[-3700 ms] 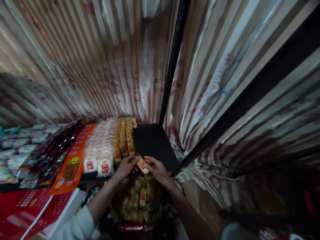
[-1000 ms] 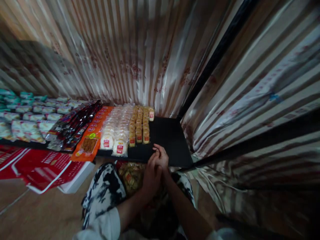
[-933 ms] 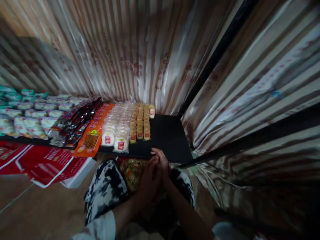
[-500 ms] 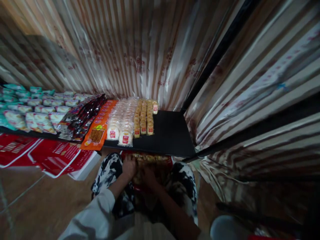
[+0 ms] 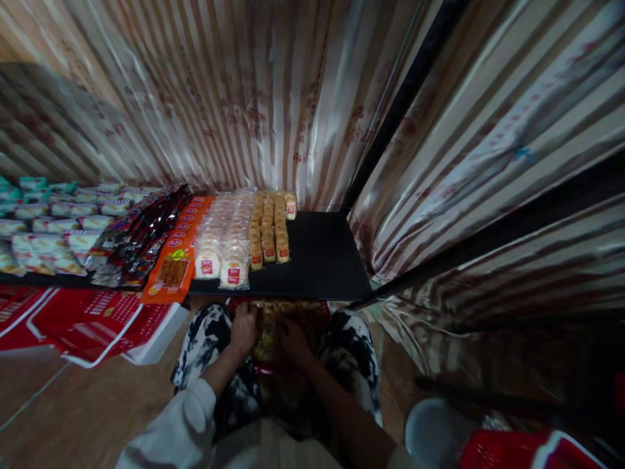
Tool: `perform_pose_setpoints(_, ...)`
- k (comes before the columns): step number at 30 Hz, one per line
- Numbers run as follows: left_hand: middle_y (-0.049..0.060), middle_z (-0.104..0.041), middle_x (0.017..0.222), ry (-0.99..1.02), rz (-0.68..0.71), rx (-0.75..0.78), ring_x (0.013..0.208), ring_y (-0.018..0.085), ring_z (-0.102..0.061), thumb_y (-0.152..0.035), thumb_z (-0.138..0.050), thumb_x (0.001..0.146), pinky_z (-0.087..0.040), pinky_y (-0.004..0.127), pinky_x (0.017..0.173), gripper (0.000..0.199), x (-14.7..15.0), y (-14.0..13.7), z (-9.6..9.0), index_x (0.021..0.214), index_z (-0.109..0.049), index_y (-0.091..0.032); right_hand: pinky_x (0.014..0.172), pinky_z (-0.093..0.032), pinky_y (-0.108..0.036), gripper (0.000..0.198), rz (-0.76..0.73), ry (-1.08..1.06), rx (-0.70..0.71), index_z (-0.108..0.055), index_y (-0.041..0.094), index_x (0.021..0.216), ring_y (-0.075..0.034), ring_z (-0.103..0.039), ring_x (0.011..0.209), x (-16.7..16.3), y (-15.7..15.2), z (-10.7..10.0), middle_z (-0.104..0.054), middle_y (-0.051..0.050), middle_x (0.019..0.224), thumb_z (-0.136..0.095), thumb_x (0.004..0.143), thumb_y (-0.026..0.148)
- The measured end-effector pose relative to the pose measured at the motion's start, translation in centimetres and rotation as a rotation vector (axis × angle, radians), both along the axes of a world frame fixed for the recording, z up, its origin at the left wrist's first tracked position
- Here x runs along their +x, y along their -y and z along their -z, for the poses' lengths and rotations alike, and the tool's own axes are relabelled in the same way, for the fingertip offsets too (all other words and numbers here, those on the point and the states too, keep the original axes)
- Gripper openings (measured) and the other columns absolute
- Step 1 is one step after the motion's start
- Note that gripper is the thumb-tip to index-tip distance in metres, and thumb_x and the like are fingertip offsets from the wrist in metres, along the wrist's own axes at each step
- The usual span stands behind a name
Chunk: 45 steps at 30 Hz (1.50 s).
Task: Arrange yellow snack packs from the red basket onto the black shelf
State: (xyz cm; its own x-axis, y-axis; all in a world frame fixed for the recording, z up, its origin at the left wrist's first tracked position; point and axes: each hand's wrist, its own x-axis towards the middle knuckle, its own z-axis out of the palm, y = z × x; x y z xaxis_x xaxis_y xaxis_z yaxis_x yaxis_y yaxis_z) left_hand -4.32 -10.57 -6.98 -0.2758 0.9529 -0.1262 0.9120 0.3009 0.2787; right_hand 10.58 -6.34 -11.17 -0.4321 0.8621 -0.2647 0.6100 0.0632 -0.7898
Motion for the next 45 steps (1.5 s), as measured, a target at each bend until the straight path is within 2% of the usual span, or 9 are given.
perform_pose_setpoints(6, 0.009, -0.055, 0.098, 0.384, -0.222, 0.262, 0.097, 0.021, -0.053, -0.014, -0.044, 0.077, -0.042, 0.036, 0.091, 0.029, 0.8, 1.2, -0.1, 0.1, -0.06, -0.015, 0.09, -0.043, -0.035, 0.031, 0.107, -0.132, -0.125, -0.066, 0.015, 0.1, -0.022, -0.06, 0.099, 0.8, 0.3, -0.4, -0.068, -0.01, 0.103, -0.045, 0.08, 0.025)
perform_pose_setpoints(11, 0.005, -0.062, 0.088, 0.852, -0.556, 0.328, 0.083, 0.017, -0.06, -0.019, -0.051, 0.07, -0.049, 0.031, 0.078, 0.023, 1.8, 1.4, -0.3, 0.092, -0.057, -0.015, 0.078, -0.049, -0.037, 0.036, 0.17, -0.398, -0.28, -0.065, 0.016, 0.095, -0.022, -0.062, 0.088, 1.2, 1.0, -1.7, -0.069, -0.007, 0.094, -0.052, 0.076, 0.043)
perform_pose_setpoints(14, 0.003, -0.063, 0.082, 0.988, -0.669, 0.337, 0.077, 0.016, -0.062, -0.023, -0.056, 0.069, -0.05, 0.029, 0.073, 0.023, 2.8, 1.7, -0.8, 0.091, -0.055, -0.015, 0.069, -0.051, -0.034, 0.041, 0.229, -0.525, -0.364, -0.062, 0.018, 0.101, -0.021, -0.064, 0.082, 1.4, 1.2, -2.8, -0.069, -0.005, 0.091, -0.057, 0.071, 0.045)
perform_pose_setpoints(22, 0.002, -0.062, 0.084, 1.404, -0.764, 0.373, 0.076, 0.012, -0.064, -0.014, -0.056, 0.075, -0.054, 0.027, 0.073, 0.029, 5.5, 1.5, -3.8, 0.102, -0.047, -0.018, 0.069, -0.052, -0.034, 0.044, 0.431, -0.664, -0.324, -0.056, 0.018, 0.101, -0.021, -0.065, 0.079, 2.0, -0.5, -6.4, -0.069, -0.007, 0.089, -0.062, 0.065, 0.044)
perform_pose_setpoints(26, 0.004, -0.065, 0.086, 1.623, -0.743, 0.351, 0.075, 0.012, -0.065, -0.013, -0.057, 0.076, -0.053, 0.028, 0.076, 0.016, 6.7, 0.4, -5.0, 0.091, -0.053, -0.017, 0.077, -0.051, -0.034, 0.04, 0.414, -0.78, -0.232, -0.056, 0.019, 0.095, -0.022, -0.064, 0.088, 1.7, -0.8, -7.4, -0.068, -0.008, 0.095, -0.062, 0.066, 0.046)
perform_pose_setpoints(30, 0.002, -0.064, 0.078, 1.649, -0.777, 0.416, 0.069, 0.012, -0.065, -0.015, -0.064, 0.07, -0.054, 0.027, 0.071, 0.02, 8.1, -1.2, -5.8, 0.087, -0.053, -0.017, 0.078, -0.051, -0.036, 0.039, 0.408, -0.793, -0.138, -0.056, 0.019, 0.092, -0.024, -0.064, 0.09, 1.3, -1.0, -7.5, -0.069, -0.008, 0.091, -0.064, 0.064, 0.045)
perform_pose_setpoints(35, 0.005, -0.064, 0.081, 1.642, -0.668, 0.42, 0.072, 0.014, -0.065, -0.023, -0.066, 0.07, -0.053, 0.025, 0.066, 0.029, 9.4, -4.0, -6.3, 0.095, -0.053, -0.015, 0.083, -0.051, -0.037, 0.045, 0.394, -0.783, -0.047, -0.049, 0.02, 0.113, -0.022, -0.064, 0.092, 2.1, -3.1, -7.9, -0.066, -0.009, 0.102, -0.057, 0.073, 0.038)
perform_pose_setpoints(41, 0.015, -0.053, 0.118, 1.218, -0.683, 0.316, 0.089, 0.016, -0.061, -0.014, -0.051, 0.077, -0.049, 0.018, 0.054, 0.034, 9.4, -9.5, -8.3, 0.11, -0.051, -0.013, 0.079, -0.052, -0.033, 0.045, 0.389, -0.548, 0.207, -0.05, 0.02, 0.121, -0.02, -0.061, 0.095, 3.3, -10.2, -8.9, -0.061, -0.01, 0.11, -0.051, 0.078, 0.034)
perform_pose_setpoints(45, 0.013, -0.051, 0.125, 1.233, -0.539, 0.372, 0.105, 0.019, -0.057, -0.019, -0.046, 0.081, -0.052, 0.022, 0.067, 0.034, 9.7, -13.3, -8.8, 0.114, -0.053, -0.015, 0.079, -0.051, -0.033, 0.044, 0.394, -0.374, 0.382, -0.051, 0.02, 0.122, -0.019, -0.06, 0.091, 2.2, -15.5, -9.7, -0.059, -0.009, 0.106, -0.046, 0.08, 0.028)
